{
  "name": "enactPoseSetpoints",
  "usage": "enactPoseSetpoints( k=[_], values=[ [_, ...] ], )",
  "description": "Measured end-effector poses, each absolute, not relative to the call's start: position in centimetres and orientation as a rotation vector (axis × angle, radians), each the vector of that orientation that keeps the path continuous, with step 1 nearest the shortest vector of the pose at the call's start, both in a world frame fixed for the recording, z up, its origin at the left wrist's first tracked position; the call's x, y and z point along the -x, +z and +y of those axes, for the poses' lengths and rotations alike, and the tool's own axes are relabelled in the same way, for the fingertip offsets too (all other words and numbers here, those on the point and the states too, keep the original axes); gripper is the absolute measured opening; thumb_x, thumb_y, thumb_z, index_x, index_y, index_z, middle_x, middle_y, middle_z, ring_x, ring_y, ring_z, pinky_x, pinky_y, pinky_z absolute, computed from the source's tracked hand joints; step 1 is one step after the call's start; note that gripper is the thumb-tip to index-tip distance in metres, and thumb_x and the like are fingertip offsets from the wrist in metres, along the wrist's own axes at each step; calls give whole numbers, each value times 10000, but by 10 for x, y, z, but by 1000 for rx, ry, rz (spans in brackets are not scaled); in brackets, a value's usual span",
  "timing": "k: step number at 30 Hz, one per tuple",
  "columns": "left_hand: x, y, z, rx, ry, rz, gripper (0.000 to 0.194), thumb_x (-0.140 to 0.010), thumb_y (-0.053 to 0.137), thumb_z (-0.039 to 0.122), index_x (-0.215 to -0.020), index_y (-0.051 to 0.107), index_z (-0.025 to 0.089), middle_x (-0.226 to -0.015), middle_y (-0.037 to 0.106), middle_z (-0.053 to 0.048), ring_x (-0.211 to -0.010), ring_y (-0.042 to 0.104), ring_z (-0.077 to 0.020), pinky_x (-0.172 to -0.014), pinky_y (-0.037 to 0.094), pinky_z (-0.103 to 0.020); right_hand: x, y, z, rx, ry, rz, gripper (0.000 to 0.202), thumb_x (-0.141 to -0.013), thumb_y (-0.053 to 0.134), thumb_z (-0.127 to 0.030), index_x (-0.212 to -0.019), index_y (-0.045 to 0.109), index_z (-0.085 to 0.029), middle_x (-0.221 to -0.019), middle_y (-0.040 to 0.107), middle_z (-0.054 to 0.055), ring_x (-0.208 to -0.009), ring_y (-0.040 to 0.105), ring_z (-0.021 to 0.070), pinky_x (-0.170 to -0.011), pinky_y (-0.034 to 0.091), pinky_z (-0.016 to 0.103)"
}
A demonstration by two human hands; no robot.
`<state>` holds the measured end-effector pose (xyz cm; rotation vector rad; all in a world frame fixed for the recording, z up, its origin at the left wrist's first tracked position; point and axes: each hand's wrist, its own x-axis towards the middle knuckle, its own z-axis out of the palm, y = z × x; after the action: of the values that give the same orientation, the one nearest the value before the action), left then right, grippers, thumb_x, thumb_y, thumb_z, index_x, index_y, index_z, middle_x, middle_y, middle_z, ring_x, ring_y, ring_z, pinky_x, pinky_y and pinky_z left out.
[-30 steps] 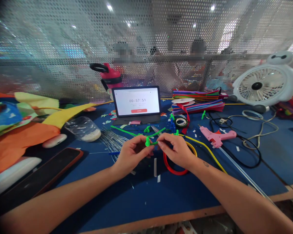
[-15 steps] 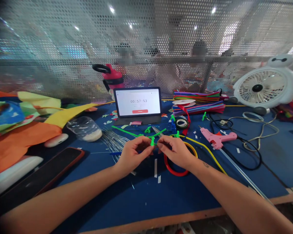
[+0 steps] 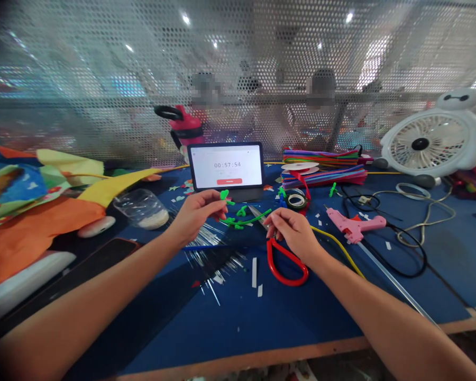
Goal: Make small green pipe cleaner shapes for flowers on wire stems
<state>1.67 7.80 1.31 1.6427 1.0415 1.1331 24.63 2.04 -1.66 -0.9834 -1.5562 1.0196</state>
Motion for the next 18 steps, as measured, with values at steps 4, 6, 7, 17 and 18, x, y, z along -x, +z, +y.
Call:
enactPoseSetpoints(
  k=[4, 6, 7, 17, 18],
  values=[
    [2, 7, 101, -1745, 1026, 1190, 151, -716, 636, 300, -717, 590, 156, -598, 608, -4, -489, 560, -101, -471, 417, -215, -248, -12, 20, 969, 1042, -1454, 258, -890, 486, -359, -798, 612, -154, -610, 603, 4, -527, 486, 78, -513, 372, 198],
    [9, 3, 107, -1812, 954, 1262, 160, -691, 656, 311, -685, 596, 163, -550, 598, 1, -464, 557, -110, -453, 405, -217, -249, -10, 20, 958, 1045, -1420, 247, -883, 500, -356, -800, 616, -154, -599, 598, 1, -519, 481, 74, -507, 365, 194],
    [11, 1, 109, -1862, 906, 1275, 168, -680, 665, 318, -663, 598, 165, -525, 591, 3, -452, 555, -113, -447, 398, -217, -250, -10, 20, 956, 1045, -1409, 244, -880, 506, -357, -801, 617, -154, -596, 597, 0, -515, 478, 73, -505, 364, 194],
    [11, 5, 104, -2110, 1056, 1233, 203, -746, 613, 369, -694, 616, 173, -569, 566, 8, -484, 465, -88, -470, 348, -200, -258, -8, 25, 978, 974, -1328, 254, -858, 530, -384, -796, 626, -157, -570, 577, -5, -491, 452, 80, -478, 337, 205],
    [10, 5, 103, -2183, 998, 1189, 197, -739, 622, 369, -723, 630, 173, -594, 577, 5, -505, 467, -91, -489, 354, -203, -258, -8, 26, 977, 972, -1329, 253, -858, 530, -382, -794, 626, -157, -568, 576, -6, -492, 451, 79, -479, 337, 205]
  ],
)
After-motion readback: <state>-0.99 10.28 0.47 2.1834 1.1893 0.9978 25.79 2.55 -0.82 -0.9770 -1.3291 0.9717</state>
